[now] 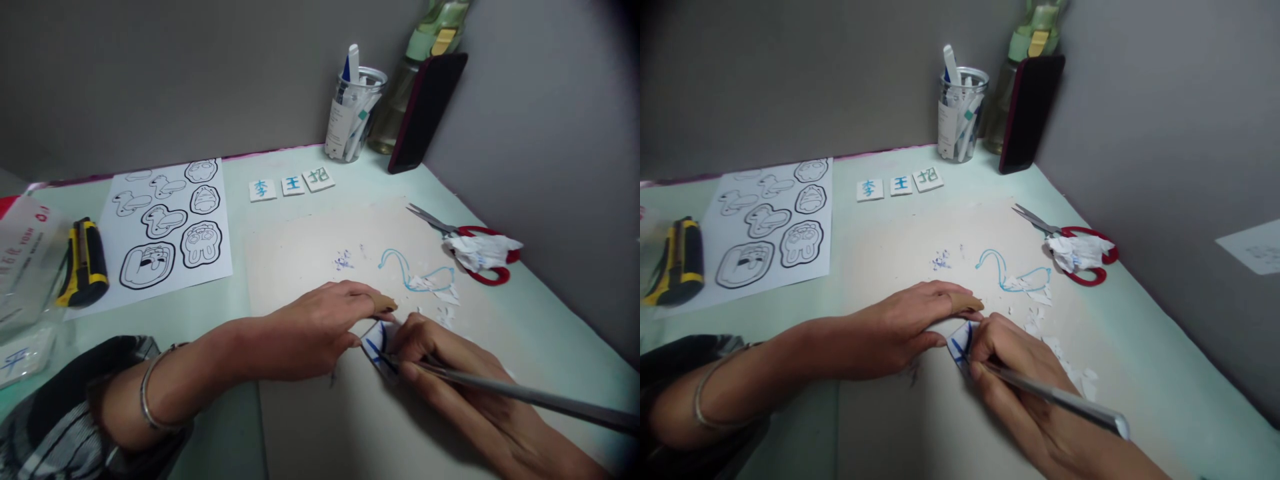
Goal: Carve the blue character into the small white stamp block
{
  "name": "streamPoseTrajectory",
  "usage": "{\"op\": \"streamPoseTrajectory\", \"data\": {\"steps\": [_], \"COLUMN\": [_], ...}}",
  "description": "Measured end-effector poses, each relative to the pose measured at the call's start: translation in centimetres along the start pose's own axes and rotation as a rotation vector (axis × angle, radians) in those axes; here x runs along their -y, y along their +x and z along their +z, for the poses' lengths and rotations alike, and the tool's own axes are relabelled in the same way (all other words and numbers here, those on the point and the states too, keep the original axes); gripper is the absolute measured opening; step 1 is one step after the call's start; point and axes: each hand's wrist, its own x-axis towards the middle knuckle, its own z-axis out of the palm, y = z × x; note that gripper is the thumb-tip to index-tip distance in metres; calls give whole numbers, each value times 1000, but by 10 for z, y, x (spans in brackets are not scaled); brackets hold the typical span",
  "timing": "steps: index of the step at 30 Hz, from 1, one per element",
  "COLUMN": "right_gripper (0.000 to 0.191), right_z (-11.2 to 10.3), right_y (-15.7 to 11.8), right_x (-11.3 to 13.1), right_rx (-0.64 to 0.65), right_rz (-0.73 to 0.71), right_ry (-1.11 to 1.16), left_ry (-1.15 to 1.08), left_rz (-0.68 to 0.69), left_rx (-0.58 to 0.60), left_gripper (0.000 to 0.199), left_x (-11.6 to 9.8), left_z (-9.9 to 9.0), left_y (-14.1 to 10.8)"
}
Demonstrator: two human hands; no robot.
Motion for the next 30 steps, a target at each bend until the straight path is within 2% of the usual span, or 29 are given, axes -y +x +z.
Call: {"op": "streamPoseTrajectory", "data": {"steps": [14,21,26,30], "right_gripper": [16,17,18,16], "right_z": [-2,2,2,3], "right_y": [0,-2,-4,-6], "right_x": [2,4,6,8], "right_rx": [8,-31,-59,-78], "right_rz": [-10,-21,-19,-13], "right_ry": [9,39,6,-38], "left_ry": [0,-30,-41,-6], "left_rz": [-17,-14,-13,-19], "left_rx": [19,59,-9,-16], "left_gripper": [50,56,55,51], "left_x": [-2,-2,0,-2], "left_z": [-1,-4,1,2], "left_y": [1,0,-1,1]}}
